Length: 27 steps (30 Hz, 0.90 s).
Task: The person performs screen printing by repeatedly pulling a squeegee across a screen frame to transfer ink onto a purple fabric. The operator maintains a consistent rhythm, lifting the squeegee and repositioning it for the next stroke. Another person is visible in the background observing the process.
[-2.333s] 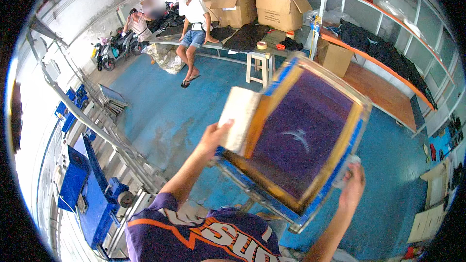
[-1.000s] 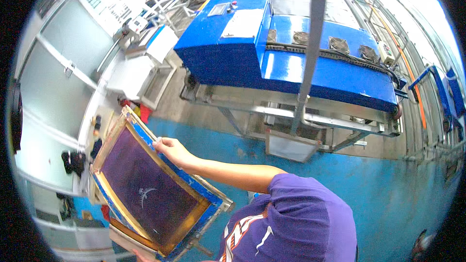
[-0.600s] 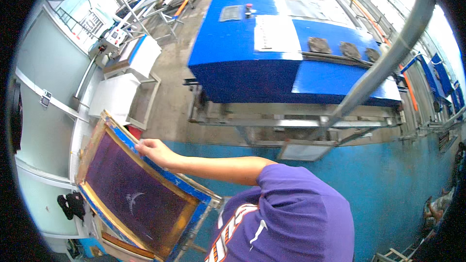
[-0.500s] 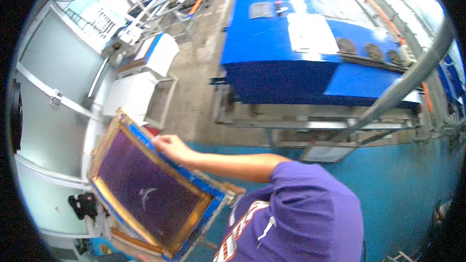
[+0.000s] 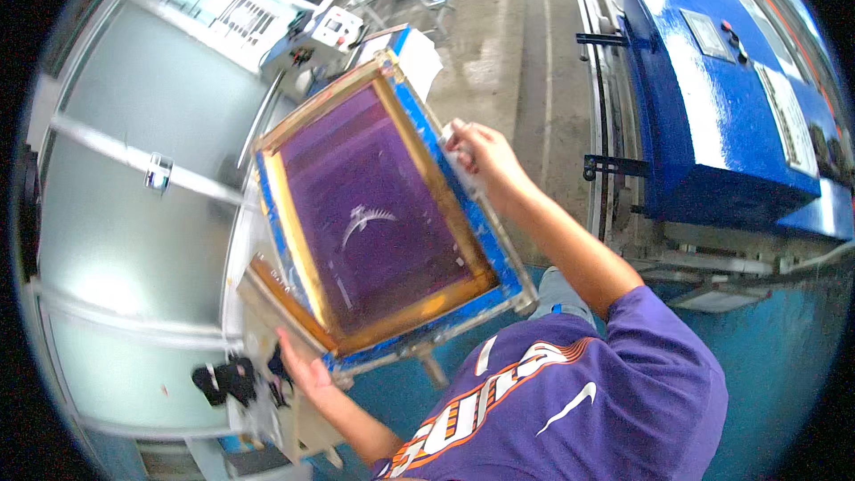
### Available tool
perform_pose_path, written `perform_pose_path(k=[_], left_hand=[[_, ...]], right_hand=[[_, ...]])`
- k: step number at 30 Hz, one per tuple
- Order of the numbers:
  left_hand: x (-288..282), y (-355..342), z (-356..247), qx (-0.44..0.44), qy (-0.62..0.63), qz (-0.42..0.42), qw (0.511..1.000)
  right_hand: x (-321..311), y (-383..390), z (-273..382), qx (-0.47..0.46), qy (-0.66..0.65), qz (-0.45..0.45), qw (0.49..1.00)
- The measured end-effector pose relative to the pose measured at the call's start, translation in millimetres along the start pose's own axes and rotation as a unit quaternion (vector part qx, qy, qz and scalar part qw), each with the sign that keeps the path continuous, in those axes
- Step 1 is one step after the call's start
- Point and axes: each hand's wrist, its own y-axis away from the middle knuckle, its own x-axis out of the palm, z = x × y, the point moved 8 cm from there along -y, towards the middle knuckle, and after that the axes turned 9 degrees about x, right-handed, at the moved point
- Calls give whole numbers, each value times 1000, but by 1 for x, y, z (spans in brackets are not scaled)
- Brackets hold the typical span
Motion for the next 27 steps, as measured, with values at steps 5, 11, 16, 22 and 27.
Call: perform_pose_path(k=[5, 11, 16, 22, 27], left_hand=[[198, -81, 53, -39, 51, 113, 991], [340, -155, 75, -81, 156, 302, 937], [440, -218, 113, -116, 112, 364, 917], [581, -276, 178, -162, 125, 352, 914], [716, -315, 183, -139, 133, 393, 899]], right_hand=[[-60, -68, 94, -94, -86, -90, 988], [-98, -87, 122, -136, -117, -241, 954], [-119, -164, 129, -131, -124, -245, 953], [-168, -276, 161, -131, -150, -311, 929], [-200, -379, 209, -144, -167, -329, 918]])
